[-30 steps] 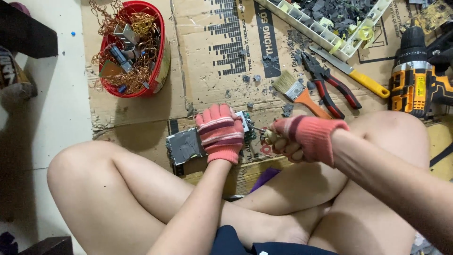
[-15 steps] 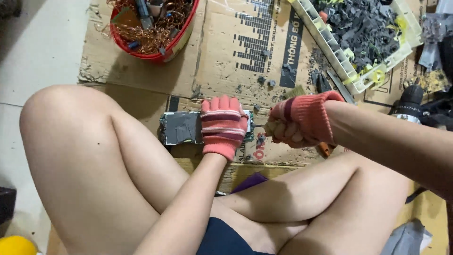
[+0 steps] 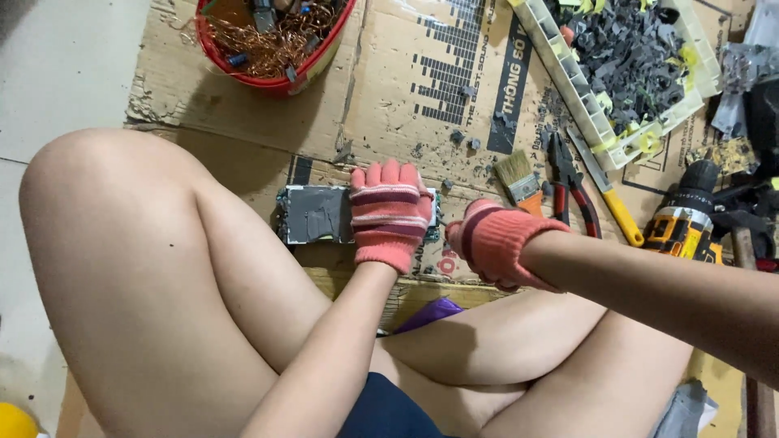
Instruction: The person sits on the floor and uses a screwdriver to remove screws from a small electronic device. They then use a brush to clean the device and continue to manipulate it with their hands.
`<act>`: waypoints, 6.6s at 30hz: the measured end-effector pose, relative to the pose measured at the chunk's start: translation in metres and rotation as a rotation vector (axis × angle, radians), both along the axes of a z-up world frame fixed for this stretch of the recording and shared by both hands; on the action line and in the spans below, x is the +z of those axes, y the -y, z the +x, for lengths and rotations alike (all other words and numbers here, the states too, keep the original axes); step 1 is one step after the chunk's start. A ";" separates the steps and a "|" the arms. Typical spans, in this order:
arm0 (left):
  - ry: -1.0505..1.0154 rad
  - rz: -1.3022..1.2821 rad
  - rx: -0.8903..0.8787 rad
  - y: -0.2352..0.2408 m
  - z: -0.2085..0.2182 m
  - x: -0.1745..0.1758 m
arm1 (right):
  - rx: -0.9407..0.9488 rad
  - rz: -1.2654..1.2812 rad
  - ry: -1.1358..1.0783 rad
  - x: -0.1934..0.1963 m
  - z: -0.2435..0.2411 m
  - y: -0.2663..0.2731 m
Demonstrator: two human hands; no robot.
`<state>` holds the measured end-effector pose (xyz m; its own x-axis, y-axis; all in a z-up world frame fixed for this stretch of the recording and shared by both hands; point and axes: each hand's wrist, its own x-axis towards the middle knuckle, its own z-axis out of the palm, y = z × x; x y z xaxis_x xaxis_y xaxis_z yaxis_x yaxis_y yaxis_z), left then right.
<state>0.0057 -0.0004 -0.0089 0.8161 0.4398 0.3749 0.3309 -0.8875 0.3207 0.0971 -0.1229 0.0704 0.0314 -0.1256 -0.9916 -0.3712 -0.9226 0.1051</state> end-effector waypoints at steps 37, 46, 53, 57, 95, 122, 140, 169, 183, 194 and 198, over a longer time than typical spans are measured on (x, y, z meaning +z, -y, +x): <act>-0.030 0.070 -0.036 0.000 -0.001 -0.007 | 1.306 0.074 0.534 0.052 -0.014 0.004; -0.056 0.101 -0.053 0.002 -0.002 0.001 | -0.042 0.100 0.540 0.053 -0.091 0.045; -0.102 0.129 -0.047 0.000 -0.002 0.002 | -0.529 0.249 0.403 0.088 -0.088 0.032; -0.115 0.137 -0.059 -0.003 -0.001 -0.003 | -0.642 0.321 0.289 0.023 -0.084 0.053; -0.158 0.105 -0.056 -0.005 -0.001 -0.005 | -0.323 0.208 0.496 0.071 -0.088 0.032; -0.191 0.099 -0.072 -0.003 -0.004 0.005 | -0.538 0.196 0.462 0.094 -0.090 0.029; -0.212 0.094 -0.066 -0.003 -0.003 0.009 | -0.828 0.244 0.270 -0.002 -0.086 0.048; -0.236 0.095 -0.054 -0.004 -0.002 -0.003 | -0.956 0.274 -0.079 -0.008 -0.066 0.072; -0.185 0.115 -0.047 -0.001 -0.002 0.007 | -0.708 0.175 0.262 0.030 -0.064 0.044; -0.200 0.099 -0.053 -0.001 -0.004 0.013 | -0.775 0.170 0.232 0.034 -0.070 0.048; -0.214 0.099 -0.053 -0.002 -0.004 0.011 | -0.819 0.179 0.208 0.025 -0.073 0.050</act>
<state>0.0021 0.0011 0.0018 0.9027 0.3638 0.2300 0.3340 -0.9291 0.1588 0.0242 -0.1731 0.0956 0.1824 -0.0305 -0.9827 -0.9220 -0.3524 -0.1602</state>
